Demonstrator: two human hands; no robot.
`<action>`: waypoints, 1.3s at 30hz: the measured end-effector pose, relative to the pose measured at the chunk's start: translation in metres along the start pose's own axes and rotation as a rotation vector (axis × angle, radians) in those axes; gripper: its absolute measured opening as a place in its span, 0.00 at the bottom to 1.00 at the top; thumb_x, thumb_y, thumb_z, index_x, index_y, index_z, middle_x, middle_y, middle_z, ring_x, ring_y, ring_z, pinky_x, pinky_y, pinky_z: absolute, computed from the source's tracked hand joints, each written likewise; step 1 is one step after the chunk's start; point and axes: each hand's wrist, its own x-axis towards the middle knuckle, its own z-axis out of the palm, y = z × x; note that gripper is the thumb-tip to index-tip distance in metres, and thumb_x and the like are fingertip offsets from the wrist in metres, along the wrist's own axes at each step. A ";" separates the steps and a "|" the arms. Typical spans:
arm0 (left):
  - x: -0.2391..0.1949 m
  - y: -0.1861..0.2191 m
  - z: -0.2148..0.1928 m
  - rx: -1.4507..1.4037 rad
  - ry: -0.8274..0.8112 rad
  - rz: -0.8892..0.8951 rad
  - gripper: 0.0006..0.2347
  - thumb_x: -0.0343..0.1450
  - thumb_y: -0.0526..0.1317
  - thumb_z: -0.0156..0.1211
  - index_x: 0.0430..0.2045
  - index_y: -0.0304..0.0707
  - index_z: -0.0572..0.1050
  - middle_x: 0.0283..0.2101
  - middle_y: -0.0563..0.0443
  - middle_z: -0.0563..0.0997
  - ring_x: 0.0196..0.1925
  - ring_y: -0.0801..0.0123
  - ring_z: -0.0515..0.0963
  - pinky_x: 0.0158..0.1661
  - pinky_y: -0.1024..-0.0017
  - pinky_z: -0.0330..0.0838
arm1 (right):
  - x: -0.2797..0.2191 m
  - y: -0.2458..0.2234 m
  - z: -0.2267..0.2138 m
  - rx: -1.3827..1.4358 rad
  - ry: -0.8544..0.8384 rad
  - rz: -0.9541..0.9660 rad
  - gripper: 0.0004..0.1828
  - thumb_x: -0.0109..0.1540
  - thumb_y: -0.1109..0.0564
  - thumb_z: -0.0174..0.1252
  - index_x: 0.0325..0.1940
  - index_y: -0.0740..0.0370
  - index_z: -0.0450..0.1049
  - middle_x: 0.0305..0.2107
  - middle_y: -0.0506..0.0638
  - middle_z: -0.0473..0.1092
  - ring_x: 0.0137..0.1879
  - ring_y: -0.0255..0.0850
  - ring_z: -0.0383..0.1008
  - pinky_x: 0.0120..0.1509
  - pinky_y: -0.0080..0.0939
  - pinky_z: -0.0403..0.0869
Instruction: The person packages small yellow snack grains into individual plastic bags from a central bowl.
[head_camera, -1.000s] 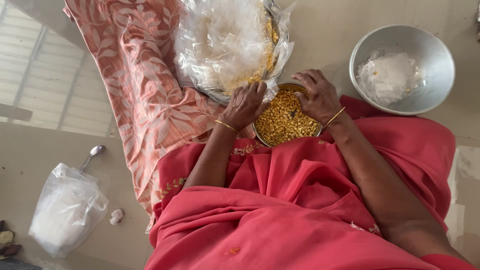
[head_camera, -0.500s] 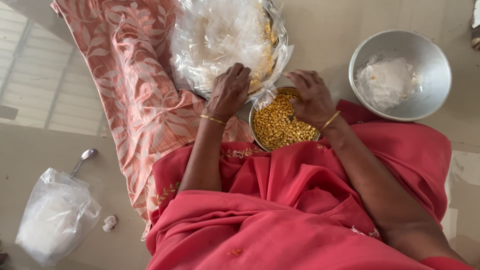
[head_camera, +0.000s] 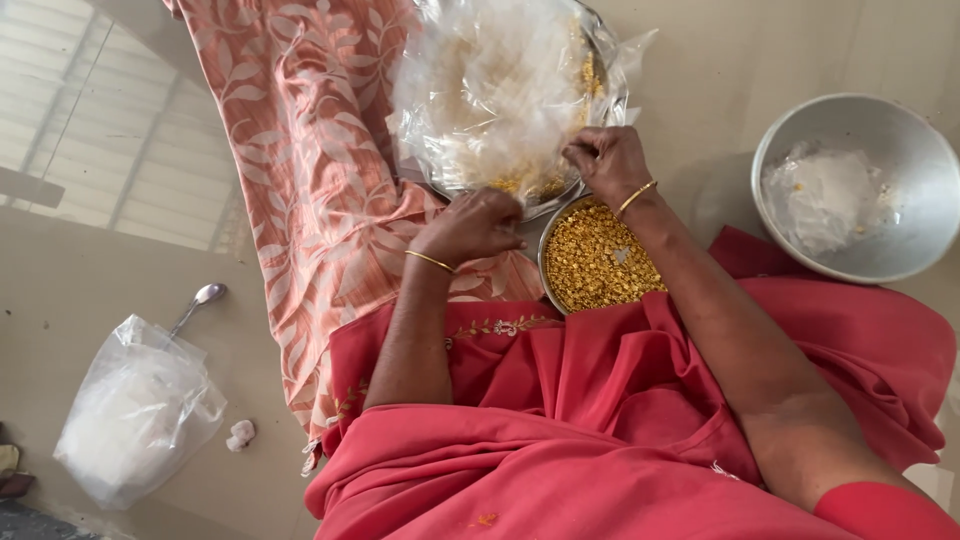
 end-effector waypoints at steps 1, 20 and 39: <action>0.004 -0.003 0.006 -0.002 0.003 -0.003 0.19 0.63 0.48 0.75 0.40 0.36 0.80 0.46 0.43 0.82 0.49 0.55 0.79 0.52 0.57 0.72 | 0.005 -0.002 0.002 -0.001 -0.004 -0.001 0.03 0.62 0.59 0.65 0.38 0.59 0.83 0.30 0.52 0.81 0.34 0.40 0.79 0.41 0.38 0.78; 0.072 -0.042 0.071 0.343 0.129 -0.459 0.35 0.75 0.57 0.53 0.76 0.60 0.43 0.79 0.48 0.29 0.78 0.37 0.23 0.65 0.26 0.14 | -0.005 0.020 -0.006 -0.456 0.531 -0.446 0.34 0.55 0.58 0.50 0.68 0.55 0.65 0.66 0.54 0.66 0.78 0.49 0.57 0.85 0.54 0.54; 0.071 -0.023 0.046 0.303 0.057 -0.477 0.33 0.75 0.61 0.41 0.75 0.52 0.45 0.79 0.46 0.38 0.78 0.32 0.29 0.62 0.21 0.18 | 0.072 -0.013 0.071 -0.829 -0.291 0.322 0.43 0.69 0.32 0.32 0.83 0.46 0.28 0.79 0.57 0.23 0.82 0.59 0.19 0.79 0.71 0.27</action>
